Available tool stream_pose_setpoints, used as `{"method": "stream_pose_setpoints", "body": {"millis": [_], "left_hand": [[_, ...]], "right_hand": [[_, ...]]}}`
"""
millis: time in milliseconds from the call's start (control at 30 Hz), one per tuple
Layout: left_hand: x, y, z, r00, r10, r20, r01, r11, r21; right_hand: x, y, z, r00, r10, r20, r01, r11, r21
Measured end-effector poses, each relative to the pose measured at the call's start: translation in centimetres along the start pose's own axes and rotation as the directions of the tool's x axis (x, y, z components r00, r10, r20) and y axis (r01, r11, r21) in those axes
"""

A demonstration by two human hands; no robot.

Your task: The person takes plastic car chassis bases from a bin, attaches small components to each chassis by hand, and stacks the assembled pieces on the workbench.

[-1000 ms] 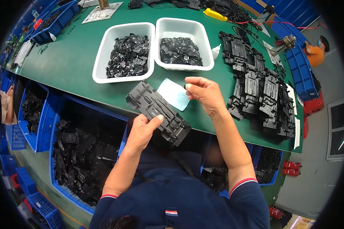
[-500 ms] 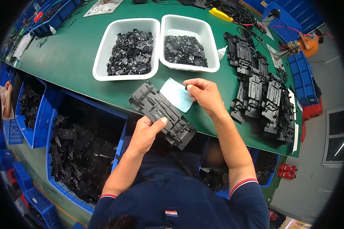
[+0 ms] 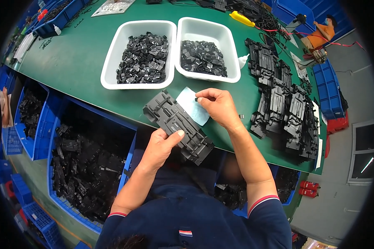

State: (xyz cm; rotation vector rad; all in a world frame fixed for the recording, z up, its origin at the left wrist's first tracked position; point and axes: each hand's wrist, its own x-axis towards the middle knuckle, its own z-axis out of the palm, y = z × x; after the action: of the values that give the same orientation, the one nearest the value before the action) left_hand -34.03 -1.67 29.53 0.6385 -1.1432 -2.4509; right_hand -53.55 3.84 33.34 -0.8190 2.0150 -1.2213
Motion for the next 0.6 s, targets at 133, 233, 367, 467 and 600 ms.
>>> {"method": "stream_pose_setpoints", "body": {"millis": [133, 233, 367, 467, 600], "left_hand": [[0.17, -0.07, -0.12, 0.999, -0.024, 0.031, 0.025, 0.999, -0.027], [0.41, -0.03, -0.25, 0.998, -0.039, 0.046, 0.040, 0.999, -0.020], [0.58, 0.08, -0.51, 0.997, -0.058, 0.059, 0.059, 0.998, -0.007], [0.82, 0.05, -0.58, 0.995, -0.073, 0.072, 0.073, 0.997, 0.006], [0.85, 0.20, -0.57, 0.995, -0.069, 0.071, 0.067, 0.998, 0.020]], "right_hand": [[0.33, 0.41, 0.03, 1.000, 0.003, -0.009, -0.003, 0.999, -0.038], [0.44, 0.37, 0.19, 1.000, 0.000, -0.023, -0.002, 0.996, -0.090], [0.52, 0.18, 0.37, 1.000, 0.003, -0.025, -0.006, 0.992, -0.123], [0.53, 0.17, 0.36, 0.999, 0.009, -0.041, -0.016, 0.983, -0.186], [0.35, -0.05, 0.68, 0.995, -0.068, -0.075, 0.043, 0.954, -0.295]]}}
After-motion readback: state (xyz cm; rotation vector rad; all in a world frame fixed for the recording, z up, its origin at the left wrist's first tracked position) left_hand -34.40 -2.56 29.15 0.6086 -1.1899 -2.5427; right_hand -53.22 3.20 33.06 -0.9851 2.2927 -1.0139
